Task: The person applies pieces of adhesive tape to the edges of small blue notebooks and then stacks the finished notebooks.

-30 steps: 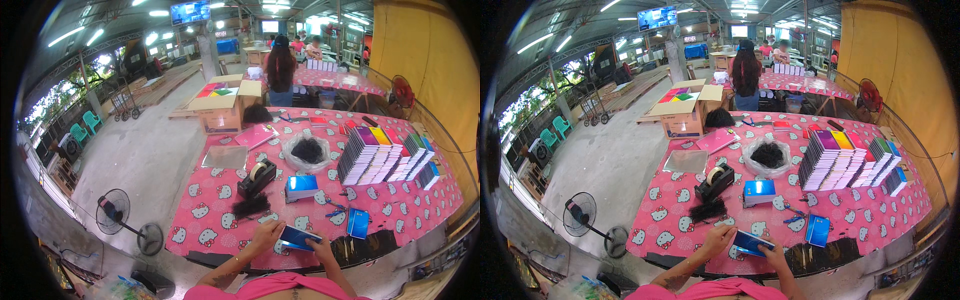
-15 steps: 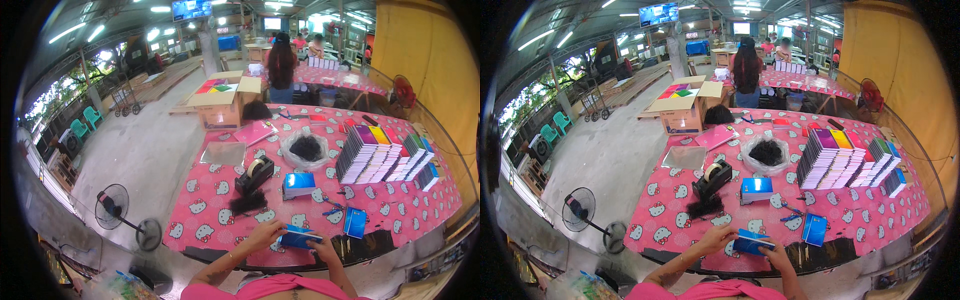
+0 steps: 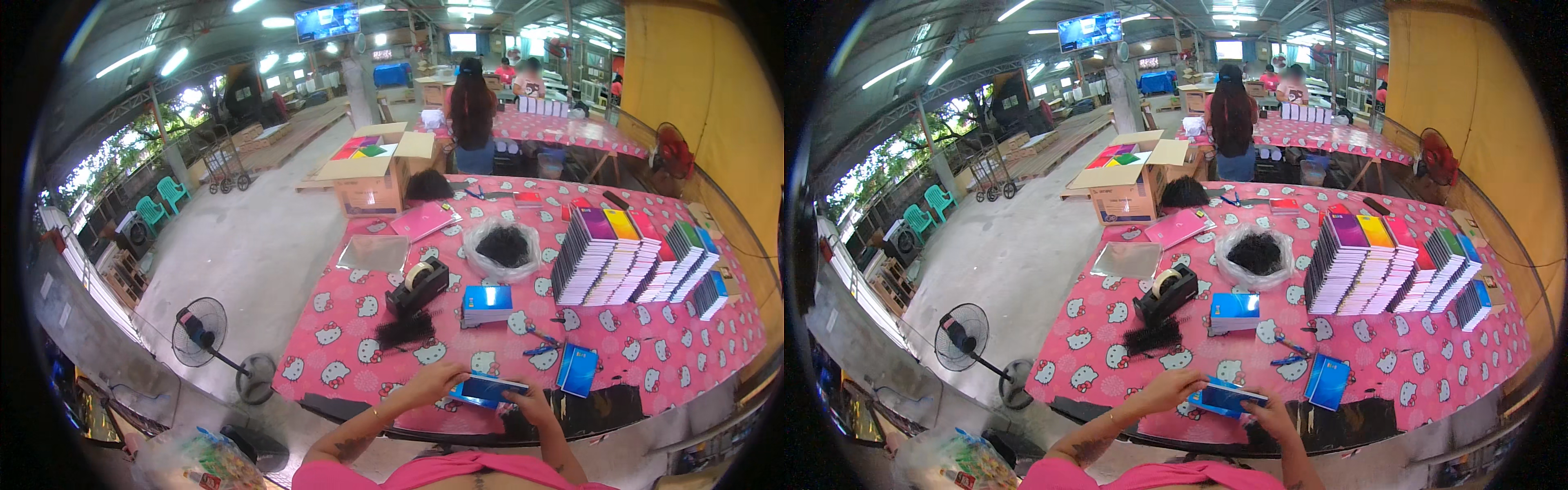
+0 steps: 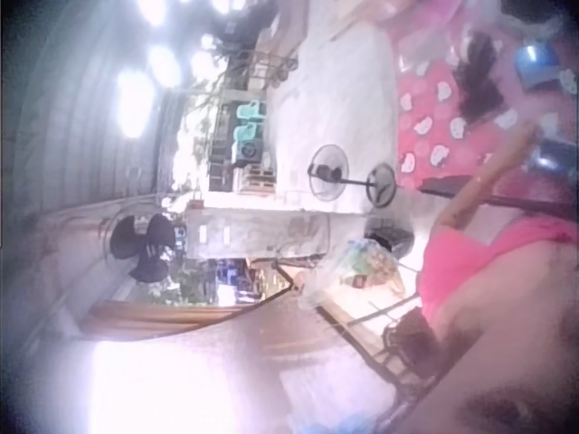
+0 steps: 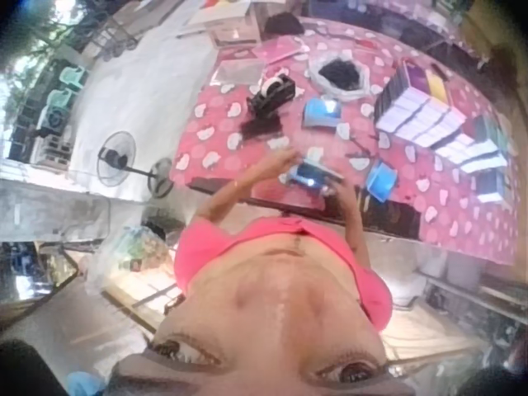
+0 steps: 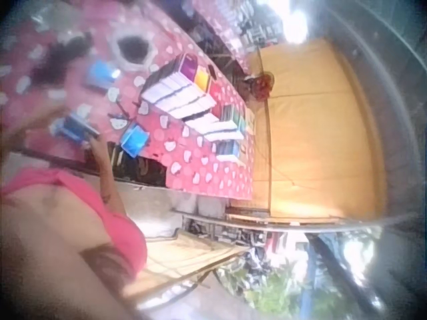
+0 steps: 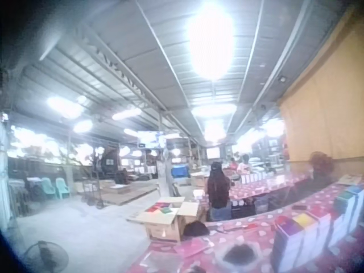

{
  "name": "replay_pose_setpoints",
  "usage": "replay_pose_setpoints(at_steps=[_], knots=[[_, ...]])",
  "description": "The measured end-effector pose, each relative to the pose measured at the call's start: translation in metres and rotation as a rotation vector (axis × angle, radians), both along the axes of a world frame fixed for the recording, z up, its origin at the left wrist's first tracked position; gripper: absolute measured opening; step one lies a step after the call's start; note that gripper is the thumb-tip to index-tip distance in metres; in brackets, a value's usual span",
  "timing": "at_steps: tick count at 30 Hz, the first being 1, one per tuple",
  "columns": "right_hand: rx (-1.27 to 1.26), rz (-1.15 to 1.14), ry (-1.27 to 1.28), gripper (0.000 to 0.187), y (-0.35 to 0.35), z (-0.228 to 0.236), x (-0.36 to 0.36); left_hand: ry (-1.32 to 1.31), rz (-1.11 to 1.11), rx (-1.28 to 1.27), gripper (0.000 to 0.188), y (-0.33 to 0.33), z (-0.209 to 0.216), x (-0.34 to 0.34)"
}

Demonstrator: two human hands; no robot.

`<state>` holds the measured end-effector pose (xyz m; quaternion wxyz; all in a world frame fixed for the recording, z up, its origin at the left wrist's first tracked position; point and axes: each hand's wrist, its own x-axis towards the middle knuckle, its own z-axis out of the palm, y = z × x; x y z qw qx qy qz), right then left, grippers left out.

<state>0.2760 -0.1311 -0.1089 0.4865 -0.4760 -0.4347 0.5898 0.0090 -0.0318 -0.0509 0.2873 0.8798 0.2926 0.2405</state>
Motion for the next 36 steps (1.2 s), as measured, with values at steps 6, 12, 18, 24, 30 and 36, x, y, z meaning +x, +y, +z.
replay_pose_setpoints(at_steps=[6,12,18,24,30,36], knots=[[0.063,0.046,-0.18,0.03,0.001,0.001,-0.001,-0.029,0.001,-0.018,0.023,-0.009,0.016,-0.003],[0.093,0.015,-0.191,0.027,-0.001,0.019,-0.018,0.031,-0.003,-0.057,0.023,-0.001,0.009,-0.012],[0.172,-0.088,-0.229,0.027,0.0,0.023,-0.06,0.131,-0.03,0.174,0.024,0.013,0.015,-0.031],[0.184,-0.07,-0.286,0.029,0.009,0.011,-0.059,0.071,-0.034,0.126,0.023,0.022,0.013,-0.034],[0.148,-0.094,-0.1,0.03,0.009,-0.01,-0.041,0.161,0.095,0.356,0.034,0.013,-0.001,-0.01],[0.118,-0.322,0.058,0.03,0.019,0.013,-0.078,0.321,0.266,0.576,0.069,-0.019,-0.012,0.004]])
